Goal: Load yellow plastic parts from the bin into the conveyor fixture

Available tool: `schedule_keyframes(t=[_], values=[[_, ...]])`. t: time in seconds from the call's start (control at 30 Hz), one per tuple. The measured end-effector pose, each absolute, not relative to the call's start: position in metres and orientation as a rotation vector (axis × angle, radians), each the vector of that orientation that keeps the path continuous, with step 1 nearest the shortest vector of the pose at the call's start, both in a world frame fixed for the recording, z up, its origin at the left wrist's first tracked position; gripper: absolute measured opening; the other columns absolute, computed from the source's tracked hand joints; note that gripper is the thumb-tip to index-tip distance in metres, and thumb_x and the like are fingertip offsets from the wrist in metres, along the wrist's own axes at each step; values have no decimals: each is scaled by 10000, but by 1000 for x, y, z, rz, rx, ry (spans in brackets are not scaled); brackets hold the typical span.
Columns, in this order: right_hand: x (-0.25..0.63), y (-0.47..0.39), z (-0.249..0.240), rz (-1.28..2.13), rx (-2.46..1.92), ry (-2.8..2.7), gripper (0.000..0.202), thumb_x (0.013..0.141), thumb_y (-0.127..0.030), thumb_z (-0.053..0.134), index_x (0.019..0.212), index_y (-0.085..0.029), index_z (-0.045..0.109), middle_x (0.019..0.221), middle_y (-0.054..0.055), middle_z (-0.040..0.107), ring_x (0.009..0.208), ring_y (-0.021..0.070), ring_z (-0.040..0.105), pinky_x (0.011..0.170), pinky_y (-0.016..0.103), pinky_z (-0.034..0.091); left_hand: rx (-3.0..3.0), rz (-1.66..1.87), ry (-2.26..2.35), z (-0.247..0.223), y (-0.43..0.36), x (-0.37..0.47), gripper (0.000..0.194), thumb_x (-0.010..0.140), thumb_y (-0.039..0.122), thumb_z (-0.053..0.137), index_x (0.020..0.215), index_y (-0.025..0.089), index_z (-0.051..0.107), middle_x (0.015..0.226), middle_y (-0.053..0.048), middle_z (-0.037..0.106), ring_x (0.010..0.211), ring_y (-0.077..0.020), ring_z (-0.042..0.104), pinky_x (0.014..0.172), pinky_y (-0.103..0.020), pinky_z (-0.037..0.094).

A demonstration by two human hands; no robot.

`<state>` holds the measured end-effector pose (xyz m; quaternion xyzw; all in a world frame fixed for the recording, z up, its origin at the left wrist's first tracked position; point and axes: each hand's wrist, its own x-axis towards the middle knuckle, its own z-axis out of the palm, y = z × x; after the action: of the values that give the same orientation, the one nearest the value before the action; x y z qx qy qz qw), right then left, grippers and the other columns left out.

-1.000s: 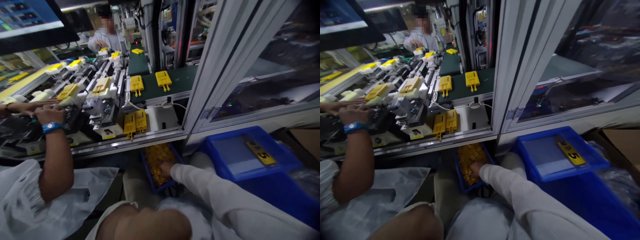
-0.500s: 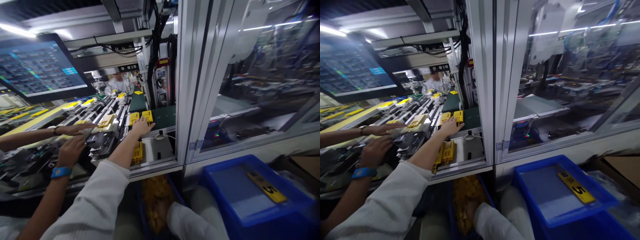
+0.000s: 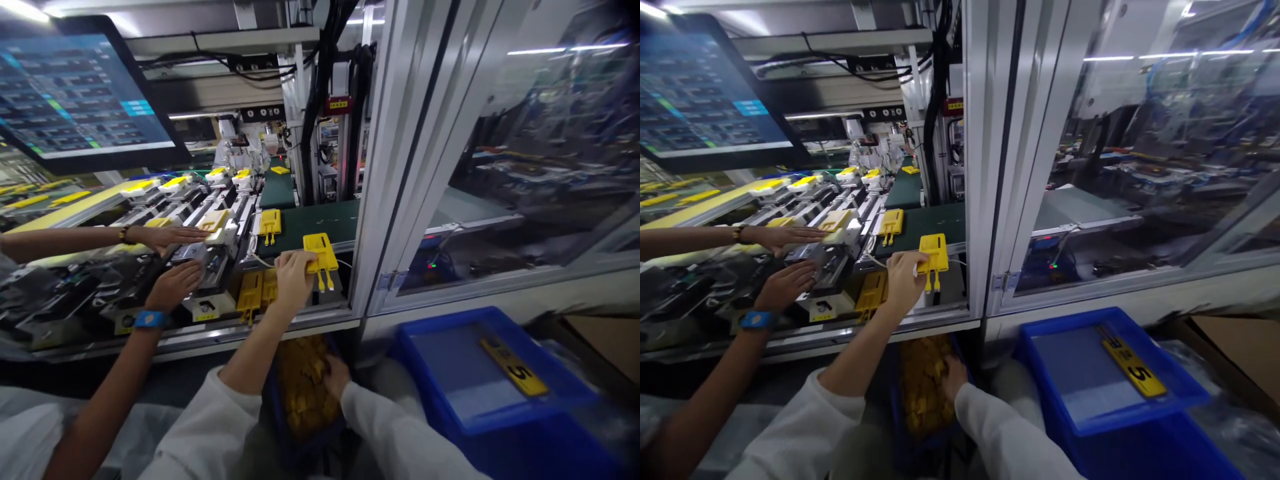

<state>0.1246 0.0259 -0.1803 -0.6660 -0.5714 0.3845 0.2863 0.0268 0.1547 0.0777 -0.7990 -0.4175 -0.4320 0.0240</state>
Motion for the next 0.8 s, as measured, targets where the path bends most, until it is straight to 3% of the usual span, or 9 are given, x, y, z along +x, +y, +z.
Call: schedule_keyframes(t=[0.13,0.23,0.3,0.43,0.53,0.8], values=[[154,30,-113,1039,-1464,-1192,222,805,-334,578,942,-168,633,865,72,701,785,205,666,725,333,558,-2175,-2192,-1612,62,94,18,236,849,356,580,1025,199,562,1013,-62,665,1002,-212,605,893,-360,472],[178,26,-38,849,-1231,-1100,256,816,-397,629,957,-185,607,849,48,680,773,184,645,704,318,549,-2153,-2505,-2072,54,56,14,341,846,409,596,1091,179,534,995,-68,680,907,-198,652,785,-309,526],[188,25,9,716,-1185,-1175,259,829,-368,640,1022,-198,614,870,47,686,785,177,647,720,313,544,-2347,-2463,-2260,50,39,11,380,828,404,619,1117,171,536,1008,-73,691,887,-204,664,751,-300,535],[186,29,65,470,-986,-1784,153,881,-260,587,991,-240,691,941,59,702,890,184,636,781,323,526,-2755,-2019,-2328,51,20,5,350,823,360,612,1126,187,591,980,-45,708,875,-196,657,744,-273,518],[177,34,77,342,-851,-2045,158,881,-221,592,1005,-236,689,882,48,711,846,183,626,782,339,516,-2881,-1824,-2246,53,13,-2,351,821,337,603,1146,206,613,986,-22,708,902,-189,641,781,-257,497],[162,32,71,338,-840,-2037,135,884,-250,602,980,-245,697,904,34,715,855,164,643,783,307,522,-2824,-1854,-2178,56,10,-16,391,838,374,594,1181,187,603,1014,-26,698,922,-188,627,809,-250,483]])
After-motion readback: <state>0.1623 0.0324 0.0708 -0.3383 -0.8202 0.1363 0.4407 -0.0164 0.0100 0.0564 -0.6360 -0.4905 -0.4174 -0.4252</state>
